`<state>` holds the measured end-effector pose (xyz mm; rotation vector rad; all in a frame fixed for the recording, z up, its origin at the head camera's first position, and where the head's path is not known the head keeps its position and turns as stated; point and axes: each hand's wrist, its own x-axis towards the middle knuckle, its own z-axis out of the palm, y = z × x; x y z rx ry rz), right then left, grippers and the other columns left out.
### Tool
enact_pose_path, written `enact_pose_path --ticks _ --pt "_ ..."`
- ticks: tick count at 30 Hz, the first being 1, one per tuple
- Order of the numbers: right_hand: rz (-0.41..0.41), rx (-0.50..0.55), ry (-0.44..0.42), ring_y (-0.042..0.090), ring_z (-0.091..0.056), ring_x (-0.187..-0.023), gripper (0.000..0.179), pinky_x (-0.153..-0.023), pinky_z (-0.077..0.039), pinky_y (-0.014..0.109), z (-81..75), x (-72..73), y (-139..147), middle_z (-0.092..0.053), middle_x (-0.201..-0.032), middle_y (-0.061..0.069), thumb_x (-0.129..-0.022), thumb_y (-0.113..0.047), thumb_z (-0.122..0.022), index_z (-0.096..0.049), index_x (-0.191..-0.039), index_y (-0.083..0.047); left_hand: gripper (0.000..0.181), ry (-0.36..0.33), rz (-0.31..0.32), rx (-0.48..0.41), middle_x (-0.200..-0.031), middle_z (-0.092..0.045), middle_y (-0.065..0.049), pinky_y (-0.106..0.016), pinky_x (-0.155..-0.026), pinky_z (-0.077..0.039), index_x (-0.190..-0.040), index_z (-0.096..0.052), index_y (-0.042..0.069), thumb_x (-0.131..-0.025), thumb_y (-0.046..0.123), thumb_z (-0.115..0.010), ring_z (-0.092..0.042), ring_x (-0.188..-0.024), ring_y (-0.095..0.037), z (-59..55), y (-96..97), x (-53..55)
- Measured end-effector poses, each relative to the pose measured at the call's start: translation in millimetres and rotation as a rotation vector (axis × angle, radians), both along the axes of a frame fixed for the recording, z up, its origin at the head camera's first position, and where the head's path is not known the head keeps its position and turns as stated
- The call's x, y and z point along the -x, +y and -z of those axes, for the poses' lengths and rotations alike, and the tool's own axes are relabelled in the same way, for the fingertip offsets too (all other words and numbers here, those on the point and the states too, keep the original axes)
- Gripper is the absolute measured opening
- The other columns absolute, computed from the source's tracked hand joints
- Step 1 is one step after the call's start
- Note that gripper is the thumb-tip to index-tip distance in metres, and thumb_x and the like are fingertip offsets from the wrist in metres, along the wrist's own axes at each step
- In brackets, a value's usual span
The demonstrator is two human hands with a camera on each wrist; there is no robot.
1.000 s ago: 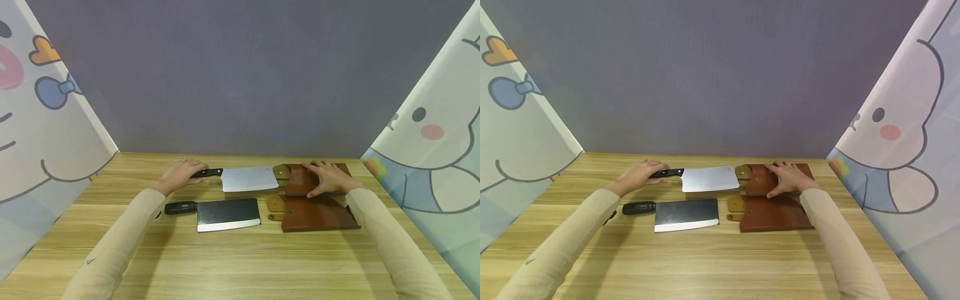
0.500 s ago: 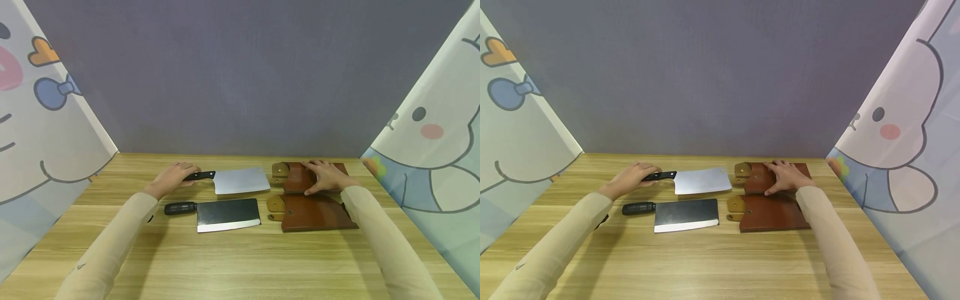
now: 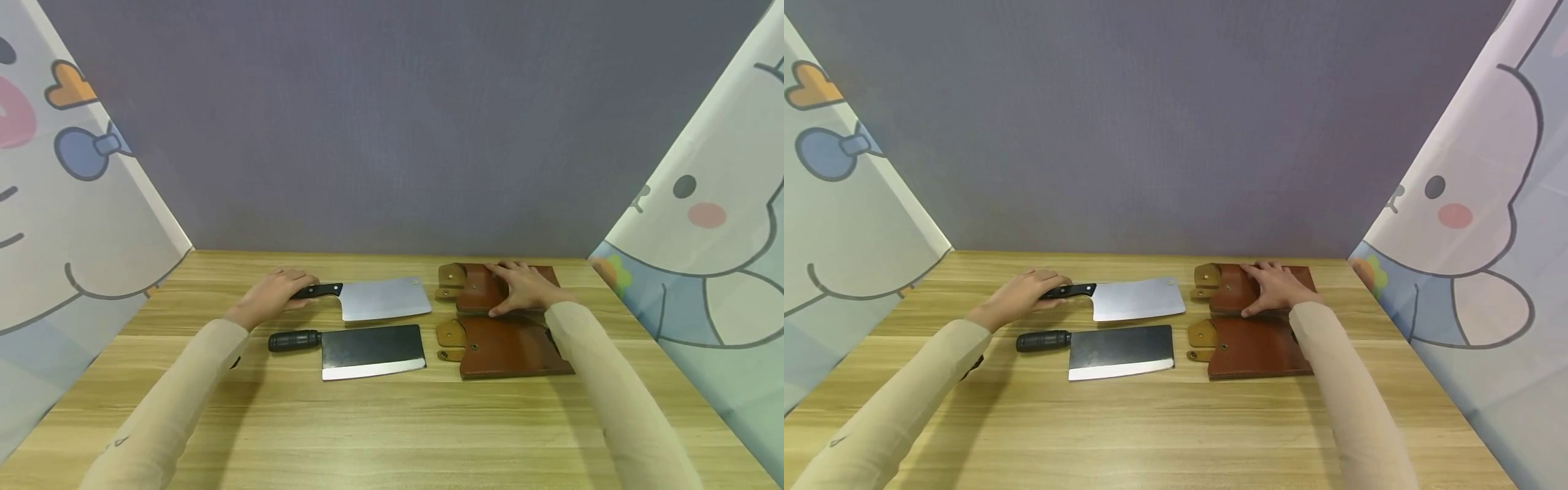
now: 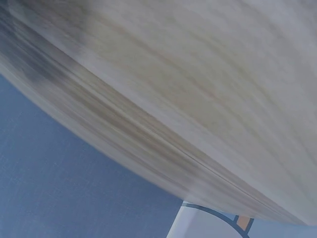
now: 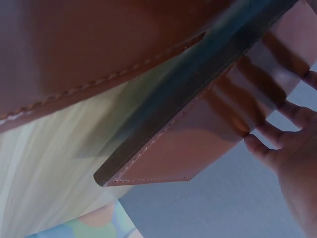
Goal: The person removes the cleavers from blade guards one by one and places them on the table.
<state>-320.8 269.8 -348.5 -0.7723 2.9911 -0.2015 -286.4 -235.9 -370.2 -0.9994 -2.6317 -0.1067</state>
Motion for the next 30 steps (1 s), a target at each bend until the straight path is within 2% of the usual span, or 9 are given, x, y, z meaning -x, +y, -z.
enact_pose_path --ticks 14,30 --pt "0.028 -0.004 -0.015 0.054 -0.022 -0.127 0.107 -0.098 -0.019 0.070 5.5 6.3 -6 -0.025 -0.144 0.028 -0.062 -0.053 -0.077 -0.025 -0.145 -0.009 0.039 -0.026 -0.042 0.030 -0.112 -0.063 -0.008 -0.052 -0.095 -0.040 -0.119 -0.057 0.012 -0.086 0.032 -0.062 -0.058 -0.106 -0.029 -1.3 -7.0 -2.8" --pt "0.016 0.002 -0.015 0.053 -0.023 -0.128 0.107 -0.098 -0.019 0.070 9.9 8.2 -16 -0.025 -0.144 0.028 -0.062 -0.050 -0.078 -0.025 -0.145 -0.009 0.038 -0.040 -0.065 0.049 -0.114 -0.063 -0.009 -0.054 -0.096 -0.039 -0.119 -0.057 0.014 -0.085 0.030 -0.063 -0.058 -0.107 -0.030 0.1 -13.3 -3.1"
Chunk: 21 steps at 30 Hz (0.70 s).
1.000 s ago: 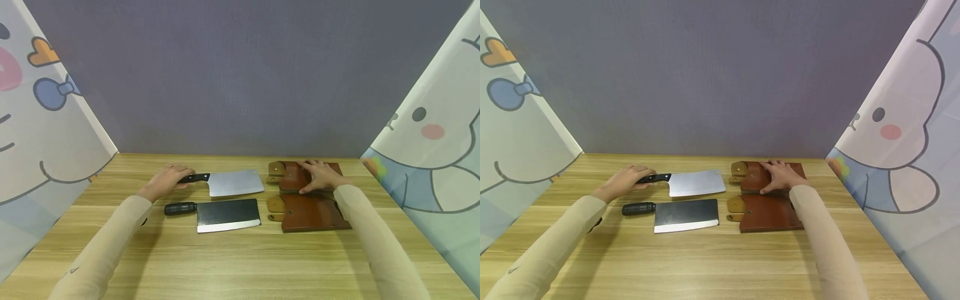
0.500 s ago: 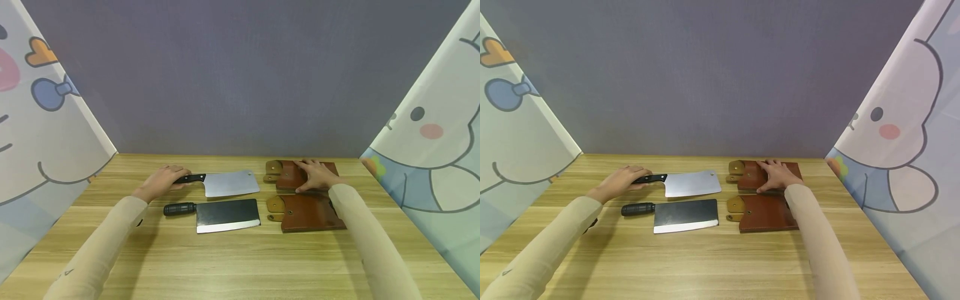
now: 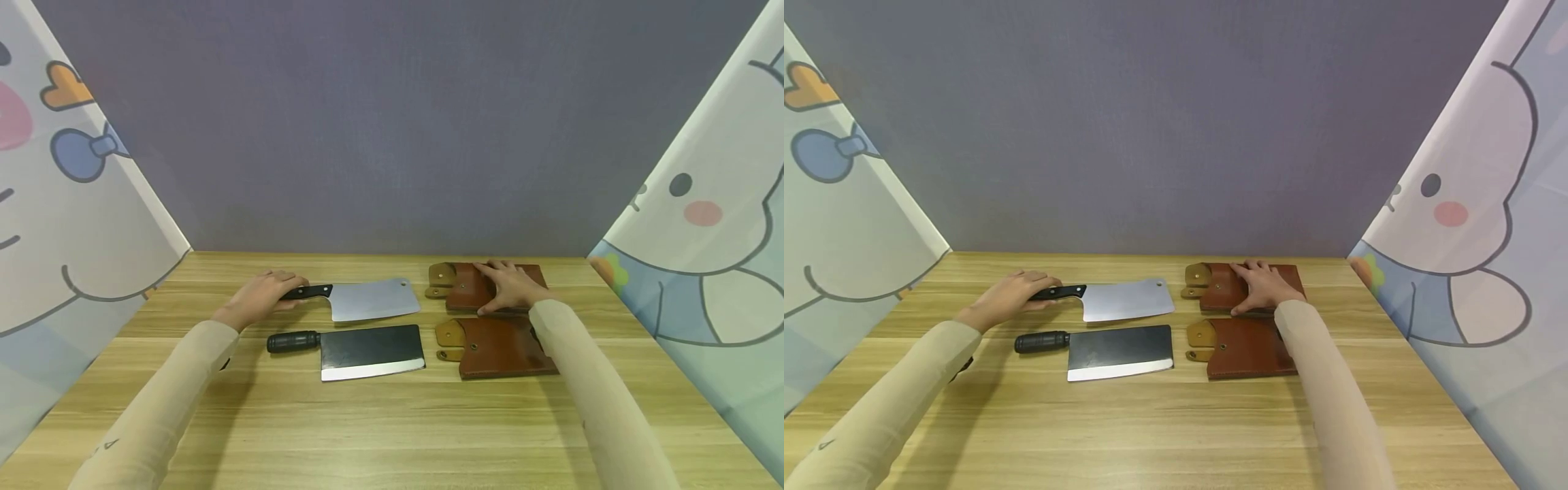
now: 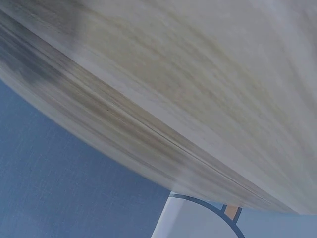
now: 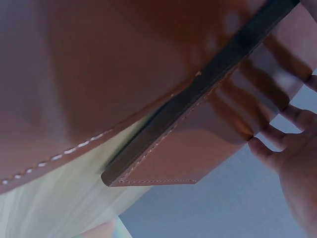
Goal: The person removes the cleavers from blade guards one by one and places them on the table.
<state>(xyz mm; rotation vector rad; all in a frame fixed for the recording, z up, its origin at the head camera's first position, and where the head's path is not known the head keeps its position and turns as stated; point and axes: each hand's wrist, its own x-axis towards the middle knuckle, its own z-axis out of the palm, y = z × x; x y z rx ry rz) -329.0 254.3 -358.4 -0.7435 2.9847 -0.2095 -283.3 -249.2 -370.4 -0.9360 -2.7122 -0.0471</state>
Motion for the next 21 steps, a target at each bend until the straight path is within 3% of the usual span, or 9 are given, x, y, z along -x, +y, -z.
enact_pose_path --ticks 7,21 --pt "0.000 -0.007 -0.014 0.053 -0.022 -0.129 0.107 -0.099 -0.017 0.071 3.3 2.2 -3 -0.024 -0.144 0.028 -0.062 -0.051 -0.078 -0.024 -0.145 -0.010 0.037 0.005 -0.001 0.003 -0.112 -0.064 -0.008 -0.052 -0.096 -0.040 -0.119 -0.057 0.014 -0.086 0.031 -0.062 -0.060 -0.104 -0.029 2.5 -1.6 0.4" --pt "0.006 0.007 -0.086 0.052 -0.018 -0.131 0.105 -0.100 -0.013 0.071 4.9 4.6 -5 -0.021 -0.145 0.027 -0.065 -0.048 -0.078 -0.021 -0.146 -0.011 0.042 -0.066 -0.059 0.011 -0.116 -0.062 -0.010 -0.058 -0.097 -0.035 -0.124 -0.054 0.015 -0.087 0.033 -0.060 -0.056 -0.110 -0.033 11.3 -6.9 6.0"
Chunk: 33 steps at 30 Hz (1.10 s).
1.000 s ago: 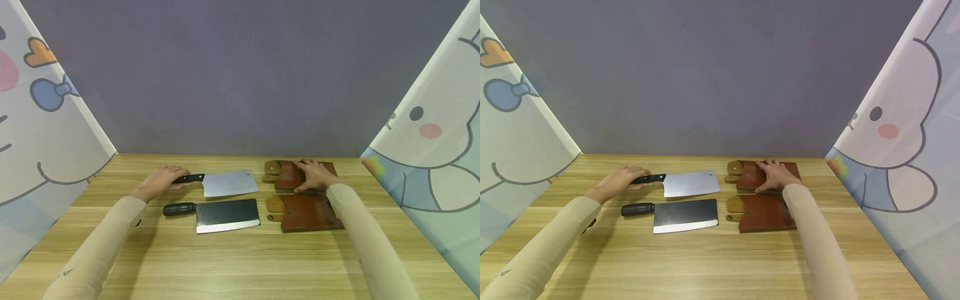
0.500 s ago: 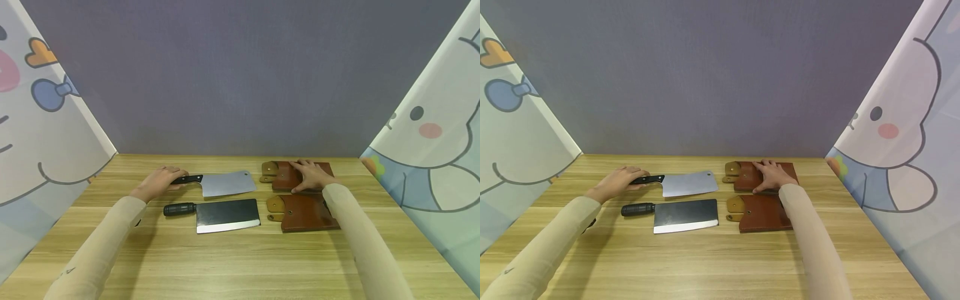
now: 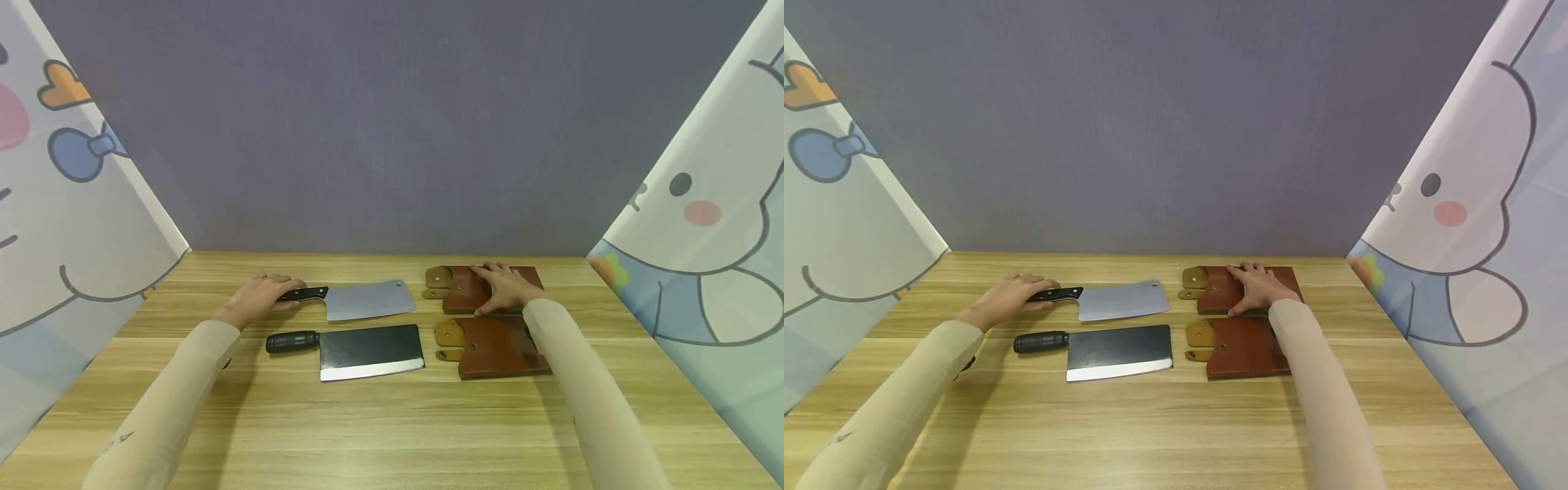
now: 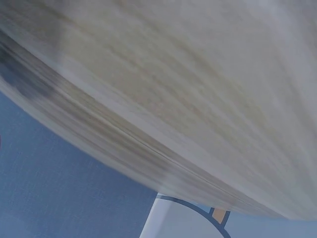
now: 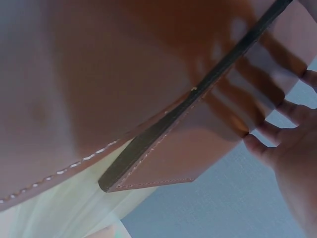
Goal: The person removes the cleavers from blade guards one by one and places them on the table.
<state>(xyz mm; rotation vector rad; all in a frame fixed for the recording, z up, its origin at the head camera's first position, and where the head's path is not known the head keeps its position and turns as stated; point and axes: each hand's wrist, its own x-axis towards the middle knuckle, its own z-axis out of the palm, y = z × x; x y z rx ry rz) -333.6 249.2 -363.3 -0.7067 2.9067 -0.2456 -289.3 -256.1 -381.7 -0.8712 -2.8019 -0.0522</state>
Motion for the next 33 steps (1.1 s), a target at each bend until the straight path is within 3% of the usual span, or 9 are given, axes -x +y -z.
enact_pose_path --ticks 7,15,33 --pt "0.005 0.012 -0.054 0.052 -0.014 -0.132 0.106 -0.101 -0.011 0.071 -0.6 2.6 0 -0.017 -0.147 0.028 -0.065 -0.046 -0.078 -0.019 -0.146 -0.010 0.043 0.014 -0.008 0.022 -0.114 -0.062 -0.012 -0.060 -0.094 -0.037 -0.125 -0.054 0.015 -0.086 0.033 -0.062 -0.057 -0.107 -0.036 2.3 -0.2 2.3" --pt "-0.006 0.006 -0.098 0.054 -0.012 -0.131 0.106 -0.098 -0.011 0.072 0.1 7.2 -1 -0.016 -0.146 0.029 -0.066 -0.046 -0.077 -0.019 -0.146 -0.008 0.045 -0.035 -0.054 0.049 -0.120 -0.059 -0.013 -0.060 -0.097 -0.035 -0.128 -0.051 0.018 -0.088 0.036 -0.058 -0.054 -0.112 -0.036 3.1 0.7 5.4" --pt "0.028 0.001 -0.234 0.051 0.001 -0.134 0.103 -0.099 -0.005 0.073 -0.9 11.9 -3 -0.001 -0.149 0.028 -0.072 -0.038 -0.075 -0.011 -0.148 -0.010 0.046 -0.030 -0.061 0.083 -0.115 -0.058 -0.014 -0.060 -0.092 -0.038 -0.128 -0.051 0.016 -0.088 0.037 -0.058 -0.056 -0.107 -0.036 4.7 4.7 7.5"
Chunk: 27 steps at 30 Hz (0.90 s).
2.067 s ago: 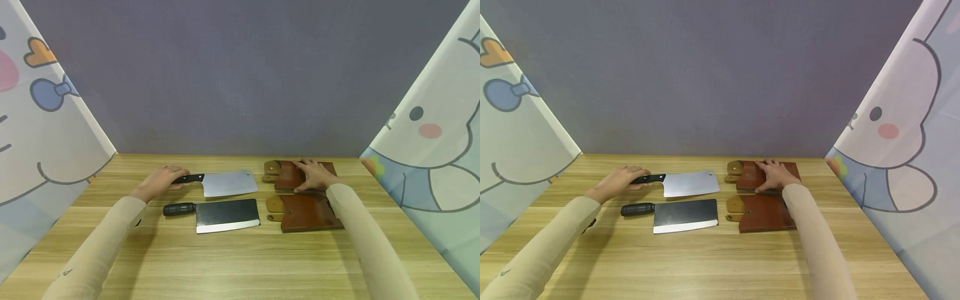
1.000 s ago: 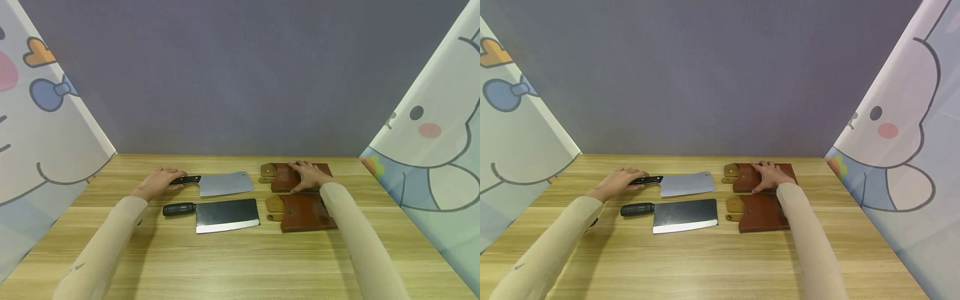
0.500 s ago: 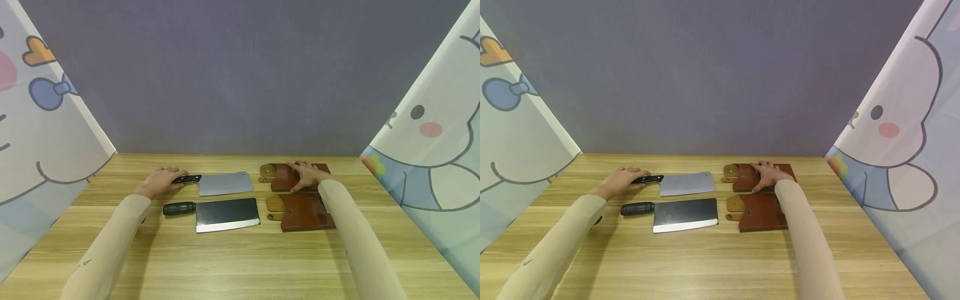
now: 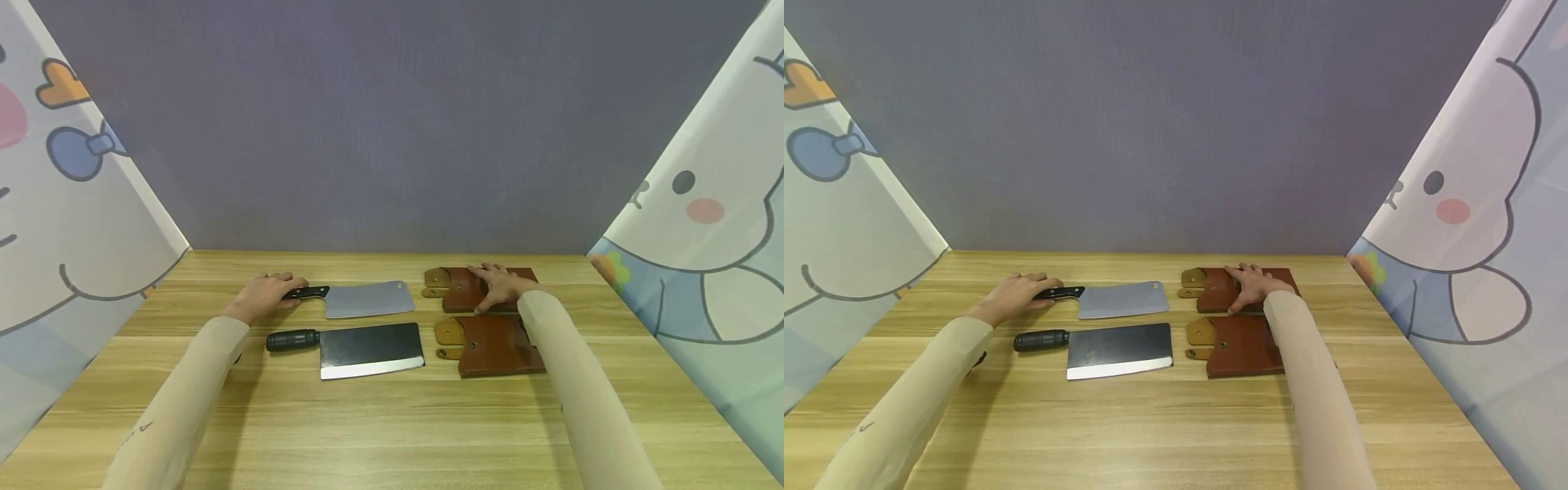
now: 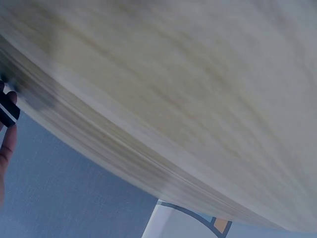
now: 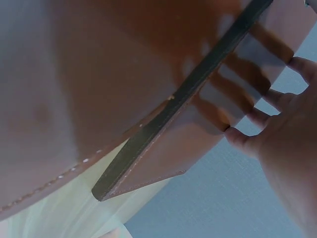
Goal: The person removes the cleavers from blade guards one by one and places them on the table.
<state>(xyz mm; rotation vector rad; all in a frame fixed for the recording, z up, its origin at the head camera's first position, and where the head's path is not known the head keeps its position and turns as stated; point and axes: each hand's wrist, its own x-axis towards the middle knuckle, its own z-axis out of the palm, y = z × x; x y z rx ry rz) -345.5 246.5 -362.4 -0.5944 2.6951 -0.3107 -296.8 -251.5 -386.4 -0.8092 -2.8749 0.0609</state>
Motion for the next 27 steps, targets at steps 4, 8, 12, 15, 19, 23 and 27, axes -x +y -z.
enact_pose_path --ticks 4,8,12,15,19,23,27 --pt "-0.004 0.003 0.001 0.052 0.001 -0.134 0.104 -0.099 -0.006 0.073 1.6 0.9 0 -0.001 -0.149 0.028 -0.071 -0.038 -0.076 -0.011 -0.147 -0.009 0.043 0.005 0.006 -0.004 -0.108 -0.059 -0.012 -0.059 -0.087 -0.042 -0.126 -0.052 0.017 -0.087 0.036 -0.059 -0.059 -0.101 -0.034 -1.1 1.5 -0.5" --pt "-0.004 -0.003 0.008 0.052 -0.001 -0.134 0.103 -0.098 -0.008 0.073 2.4 0.8 0 -0.002 -0.149 0.028 -0.072 -0.037 -0.075 -0.012 -0.147 -0.009 0.042 0.015 0.005 -0.008 -0.106 -0.059 -0.011 -0.055 -0.082 -0.045 -0.125 -0.052 0.017 -0.087 0.035 -0.059 -0.059 -0.098 -0.032 -1.4 2.6 -1.6" --pt "0.003 -0.006 0.014 0.052 -0.003 -0.134 0.102 -0.098 -0.009 0.073 2.4 -0.7 0 -0.003 -0.149 0.028 -0.072 -0.037 -0.075 -0.012 -0.147 -0.008 0.042 0.009 -0.006 -0.026 -0.104 -0.058 -0.010 -0.055 -0.082 -0.045 -0.126 -0.051 0.018 -0.088 0.034 -0.059 -0.059 -0.097 -0.031 -1.8 3.5 -3.1" --pt "-0.001 0.003 0.021 0.053 -0.004 -0.133 0.101 -0.098 -0.010 0.074 1.9 -2.0 0 -0.004 -0.149 0.029 -0.072 -0.036 -0.075 -0.013 -0.147 -0.008 0.044 -0.006 -0.019 -0.042 -0.105 -0.058 -0.010 -0.057 -0.083 -0.044 -0.127 -0.050 0.018 -0.088 0.034 -0.059 -0.059 -0.098 -0.032 -2.5 3.6 -4.6" --pt "-0.011 0.022 0.035 0.052 -0.004 -0.134 0.101 -0.098 -0.009 0.074 -0.6 -3.2 1 -0.006 -0.149 0.028 -0.071 -0.036 -0.076 -0.015 -0.146 -0.008 0.047 -0.023 -0.037 -0.058 -0.107 -0.058 -0.010 -0.059 -0.085 -0.042 -0.129 -0.048 0.016 -0.087 0.034 -0.060 -0.058 -0.099 -0.035 -3.3 2.6 -6.9" --pt "-0.027 0.038 0.064 0.051 -0.006 -0.134 0.100 -0.097 -0.011 0.074 -5.3 -5.5 2 -0.009 -0.149 0.026 -0.071 -0.037 -0.077 -0.018 -0.146 -0.008 0.050 -0.032 -0.059 -0.052 -0.111 -0.058 -0.012 -0.061 -0.088 -0.040 -0.130 -0.048 0.015 -0.087 0.037 -0.060 -0.057 -0.101 -0.035 -4.3 0.7 -9.5" --pt "-0.054 0.045 0.105 0.049 -0.010 -0.134 0.095 -0.098 -0.014 0.072 -10.6 -9.6 5 -0.014 -0.148 0.026 -0.073 -0.036 -0.075 -0.021 -0.145 -0.008 0.052 -0.035 -0.074 -0.024 -0.117 -0.056 -0.014 -0.062 -0.090 -0.038 -0.130 -0.047 0.014 -0.087 0.041 -0.058 -0.056 -0.105 -0.037 -7.5 -0.7 -12.0"
